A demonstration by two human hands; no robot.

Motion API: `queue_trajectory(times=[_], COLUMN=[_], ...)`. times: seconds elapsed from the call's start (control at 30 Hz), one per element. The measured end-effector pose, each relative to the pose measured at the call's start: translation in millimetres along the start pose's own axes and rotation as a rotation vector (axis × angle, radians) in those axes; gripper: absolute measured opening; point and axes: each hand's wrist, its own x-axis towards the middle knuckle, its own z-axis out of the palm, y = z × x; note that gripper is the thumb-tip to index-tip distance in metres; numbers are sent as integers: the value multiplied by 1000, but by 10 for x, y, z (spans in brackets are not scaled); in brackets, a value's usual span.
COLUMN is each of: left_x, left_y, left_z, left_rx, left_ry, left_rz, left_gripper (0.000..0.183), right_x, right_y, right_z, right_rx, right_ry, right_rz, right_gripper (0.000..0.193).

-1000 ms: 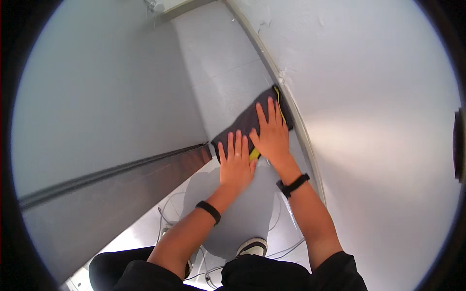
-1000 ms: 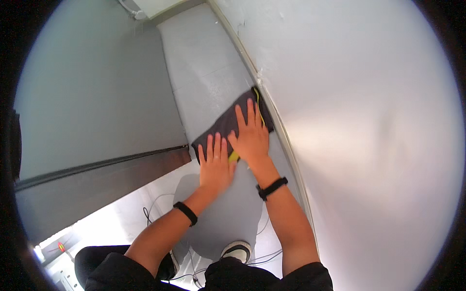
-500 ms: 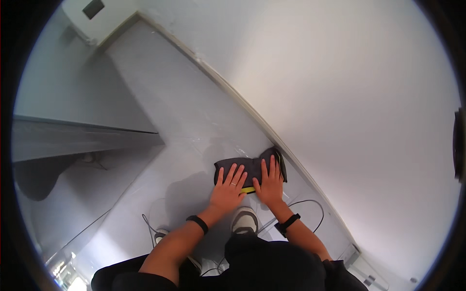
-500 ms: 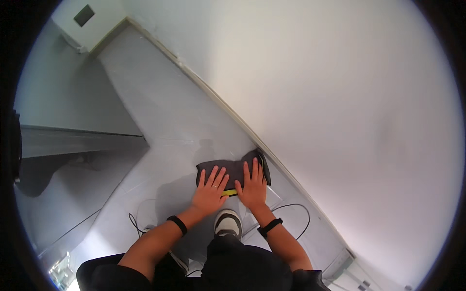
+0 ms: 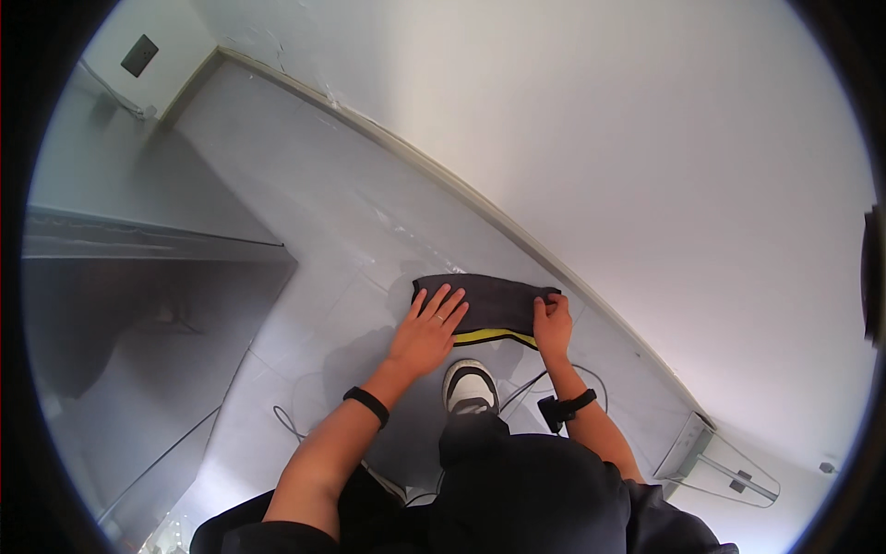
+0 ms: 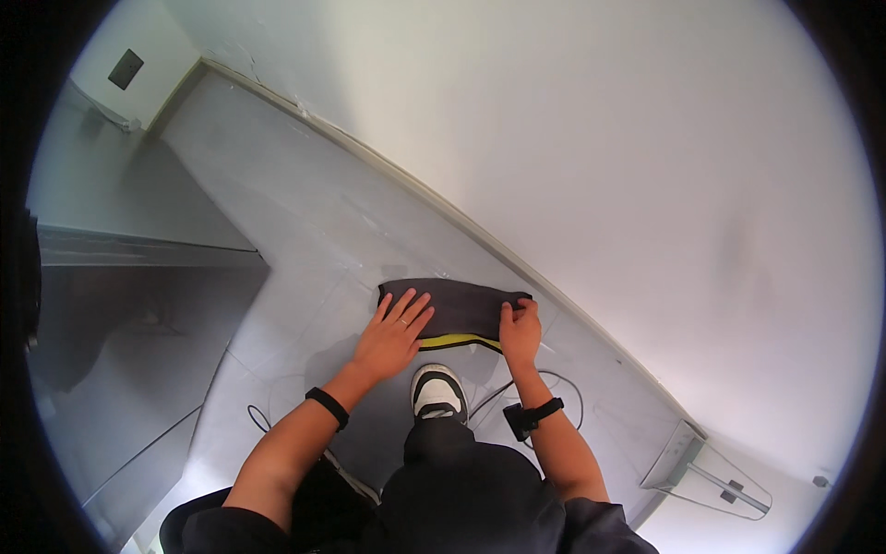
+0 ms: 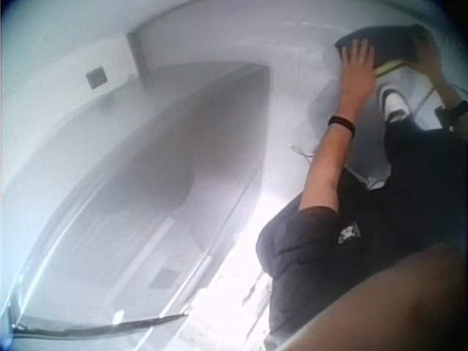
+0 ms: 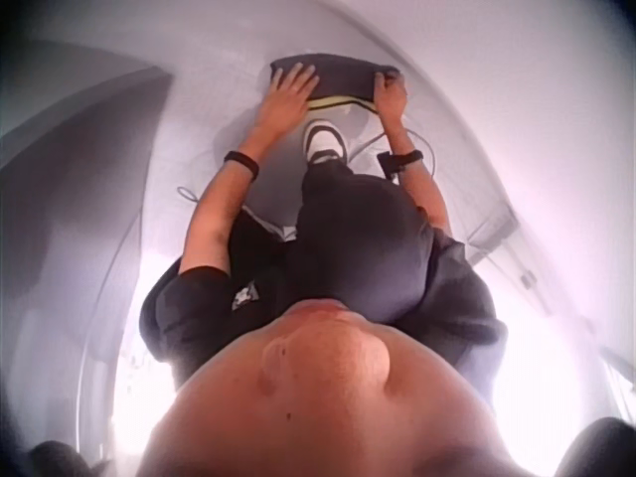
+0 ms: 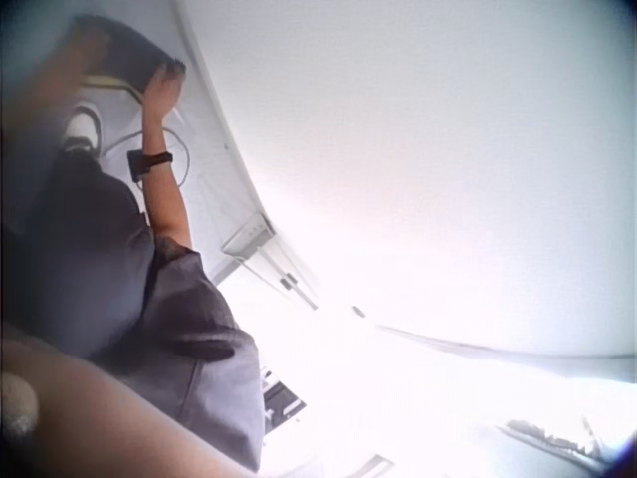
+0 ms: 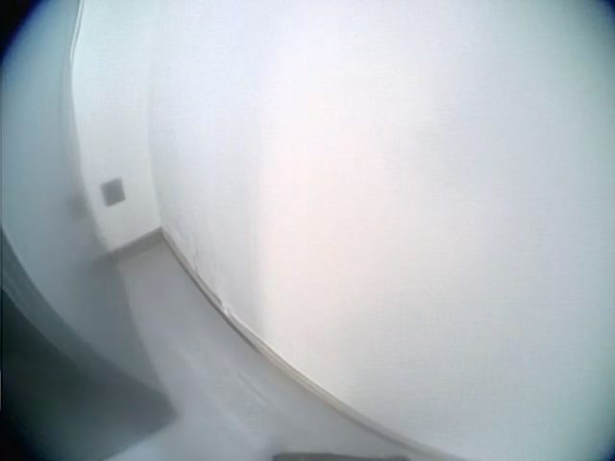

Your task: Scraping and wiping a floor with a scraper and cloth.

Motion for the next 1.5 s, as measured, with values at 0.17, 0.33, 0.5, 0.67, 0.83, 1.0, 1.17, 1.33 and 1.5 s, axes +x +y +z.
queue_trajectory(times=[0.17, 0.33, 0.5, 0.67, 0.83, 1.0, 1.17, 1.33, 1.5], left_x=[1, 74, 469, 614, 482, 497, 502, 486, 475], left_y=[62, 181, 164, 40, -15, -21, -9, -17, 12], left_z=[14, -147, -265, -252, -152, -133, -97, -71, -74], left_rx=[-11, -61, -211, -238, -153, -152, -158, -197, -82], left_ry=[7, 60, 154, 148, 174, 192, 182, 176, 169], left_rz=[-14, -65, -255, -249, -213, -218, -234, -240, -130], left_gripper=[64, 63, 66, 67, 65, 64, 64, 61, 58], right_x=[127, 247, 204, 416, 420, 458, 453, 455, 206], right_y=[-76, -372, -674, -802, -862, -948, -950, -911, -780], right_z=[82, 156, 18, 46, 92, 87, 103, 100, -36], right_rx=[-109, -41, -123, -133, -119, -144, -94, -239, -165], right_ry=[3, -111, -110, -104, -133, -92, -131, -128, -131], right_rz=[-437, -244, -483, -556, -553, -587, -492, -478, -686], right_gripper=[40, 49, 61, 64, 64, 56, 53, 54, 51])
